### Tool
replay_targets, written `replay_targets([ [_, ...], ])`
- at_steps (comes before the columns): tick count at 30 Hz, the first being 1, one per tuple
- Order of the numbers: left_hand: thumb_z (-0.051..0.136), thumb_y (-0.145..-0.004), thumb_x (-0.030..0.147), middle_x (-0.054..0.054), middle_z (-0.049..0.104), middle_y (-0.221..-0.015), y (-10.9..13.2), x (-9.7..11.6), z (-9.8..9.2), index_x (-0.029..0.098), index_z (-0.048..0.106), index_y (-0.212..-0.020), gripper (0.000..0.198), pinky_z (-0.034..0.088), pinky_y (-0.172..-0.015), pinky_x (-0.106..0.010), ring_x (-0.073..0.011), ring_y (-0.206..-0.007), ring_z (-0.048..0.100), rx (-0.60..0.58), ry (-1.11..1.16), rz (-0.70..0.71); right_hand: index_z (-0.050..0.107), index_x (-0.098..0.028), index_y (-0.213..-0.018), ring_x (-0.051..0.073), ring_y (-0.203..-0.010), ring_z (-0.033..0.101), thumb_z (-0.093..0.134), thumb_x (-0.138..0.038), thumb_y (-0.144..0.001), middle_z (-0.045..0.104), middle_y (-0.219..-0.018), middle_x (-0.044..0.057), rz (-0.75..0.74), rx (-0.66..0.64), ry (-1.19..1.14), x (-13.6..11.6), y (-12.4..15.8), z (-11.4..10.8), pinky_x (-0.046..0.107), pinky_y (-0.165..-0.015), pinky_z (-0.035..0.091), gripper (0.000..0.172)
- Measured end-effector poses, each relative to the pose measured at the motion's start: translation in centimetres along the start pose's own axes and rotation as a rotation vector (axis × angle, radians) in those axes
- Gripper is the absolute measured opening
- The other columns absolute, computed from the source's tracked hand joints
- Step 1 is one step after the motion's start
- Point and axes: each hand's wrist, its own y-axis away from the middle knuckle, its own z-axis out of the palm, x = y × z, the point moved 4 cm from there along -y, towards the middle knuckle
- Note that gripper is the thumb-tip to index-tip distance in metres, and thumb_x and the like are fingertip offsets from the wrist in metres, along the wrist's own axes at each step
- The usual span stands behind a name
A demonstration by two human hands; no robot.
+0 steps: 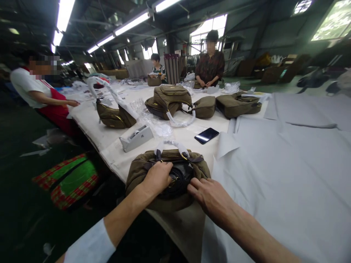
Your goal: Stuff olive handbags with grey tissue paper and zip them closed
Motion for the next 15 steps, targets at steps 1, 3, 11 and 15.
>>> replay_targets([
  [1,0.056,-0.07,0.003,-0.016,0.066,-0.097,0.1,-0.2,0.3,0.011,0.066,-0.092,0.025,0.05,-0.085,-0.045,-0.0319,-0.09,0.063,-0.023,-0.006,-0.025,0.057,-0.019,-0.099,0.021,-0.08,0.06,0.048,-0.014,-0.091,0.061,-0.097,0.004,0.0,0.008,0.002,-0.1,0.1,0.0,0.035,-0.064,0.043,0.013],
  [3,0.052,-0.072,0.001,-0.023,0.057,-0.122,0.2,-0.7,0.7,0.009,0.064,-0.097,0.029,0.052,-0.081,-0.047,-0.0344,-0.092,0.064,-0.018,-0.017,-0.091,0.058,-0.019,-0.098,0.022,-0.078,0.061,0.048,-0.013,-0.091,0.061,-0.094,0.004,0.02,0.019,0.011,-0.2,0.4,-0.1,0.035,-0.062,0.042,0.014],
  [11,0.056,-0.084,0.029,-0.014,0.027,-0.152,1.5,-1.9,-1.9,0.016,0.06,-0.114,0.033,0.042,-0.093,-0.062,-0.0404,-0.136,0.027,0.084,-0.268,-0.071,0.058,-0.018,-0.102,0.023,-0.071,0.062,0.048,-0.009,-0.087,0.062,-0.097,0.008,0.08,0.083,0.084,-0.2,0.7,-1.0,0.037,-0.058,0.047,0.02],
  [15,0.055,-0.083,0.037,-0.014,0.05,-0.137,2.3,-2.6,-1.5,0.017,0.068,-0.099,0.029,0.038,-0.093,-0.065,-0.0394,-0.139,0.023,-0.073,-0.325,0.043,0.059,-0.013,-0.106,0.024,-0.071,0.064,0.043,-0.007,-0.088,0.059,-0.111,0.017,0.183,0.01,0.12,0.8,-0.5,-3.1,0.037,-0.056,0.049,0.024],
])
